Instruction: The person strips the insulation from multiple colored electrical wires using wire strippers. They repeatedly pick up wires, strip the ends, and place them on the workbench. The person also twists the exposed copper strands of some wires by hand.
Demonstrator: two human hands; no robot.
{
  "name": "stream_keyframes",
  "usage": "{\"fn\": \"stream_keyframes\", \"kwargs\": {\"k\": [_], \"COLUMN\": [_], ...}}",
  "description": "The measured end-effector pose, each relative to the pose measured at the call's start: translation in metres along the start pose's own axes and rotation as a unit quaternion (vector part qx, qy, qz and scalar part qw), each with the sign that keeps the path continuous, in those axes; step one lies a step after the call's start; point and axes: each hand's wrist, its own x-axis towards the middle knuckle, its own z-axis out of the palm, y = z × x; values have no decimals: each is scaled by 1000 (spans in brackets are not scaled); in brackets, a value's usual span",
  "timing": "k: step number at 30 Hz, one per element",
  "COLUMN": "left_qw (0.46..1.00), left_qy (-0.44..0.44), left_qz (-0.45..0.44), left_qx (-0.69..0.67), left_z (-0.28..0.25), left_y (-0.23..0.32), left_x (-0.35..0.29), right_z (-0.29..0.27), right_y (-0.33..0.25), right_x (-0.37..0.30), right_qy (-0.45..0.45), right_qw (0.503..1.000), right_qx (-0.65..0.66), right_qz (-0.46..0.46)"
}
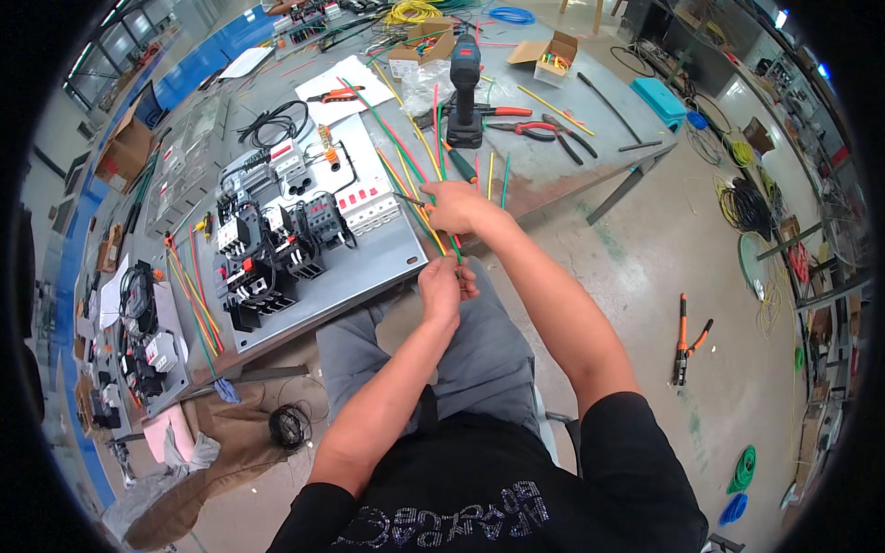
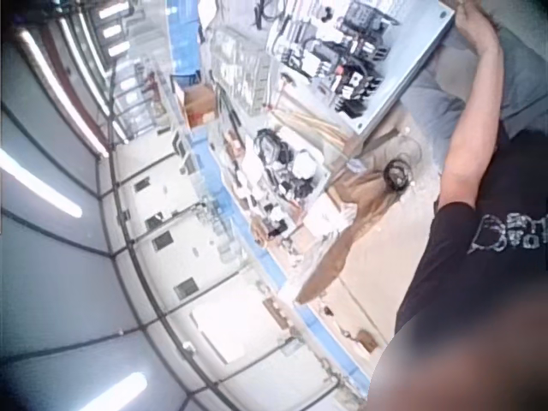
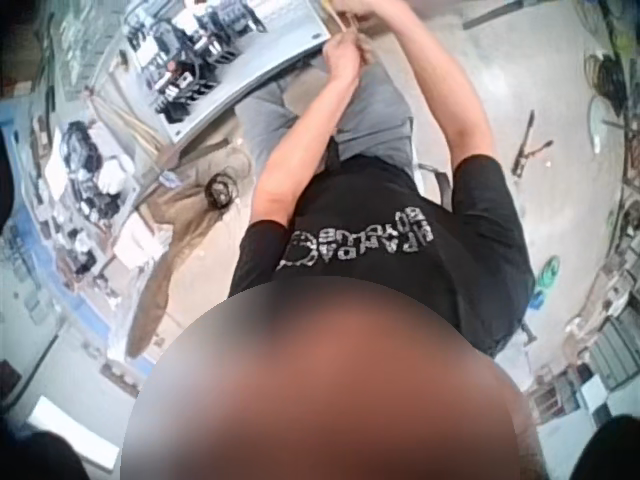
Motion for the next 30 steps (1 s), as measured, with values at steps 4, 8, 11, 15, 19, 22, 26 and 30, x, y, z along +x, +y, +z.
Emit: {"fn": "stream_keyframes", "kwargs": {"k": [4, 8, 11, 15, 19, 22, 26, 30], "left_qw": [999, 996, 989, 976, 954, 942, 898, 738], "left_qy": [-24, -83, -139, -193, -241, -233, -212, -116], "left_qz": [-10, -27, -38, -38, 45, 80, 189, 388], "left_qx": [44, 30, 23, 96, 170, 228, 336, 540], "left_z": [-7, -15, -26, -36, -49, -46, -27, -22], "left_y": [3, 13, 24, 27, 31, 50, 84, 121], "left_x": [-8, -42, -76, -85, -64, -46, -29, -6], "right_z": [-5, 5, 7, 16, -6, -22, -25, -33], "right_y": [8, 31, 22, 29, 13, -10, -13, -23], "right_x": [2, -2, -34, -63, -77, -79, -64, -54], "right_qy": [22, 72, -23, -58, -35, -2, 105, 184], "right_qw": [999, 996, 959, 886, 878, 888, 899, 899], "right_qx": [-50, 49, 276, 459, 476, 457, 401, 348], "right_qz": [-2, -2, 61, 6, -39, -49, -137, -192]}}
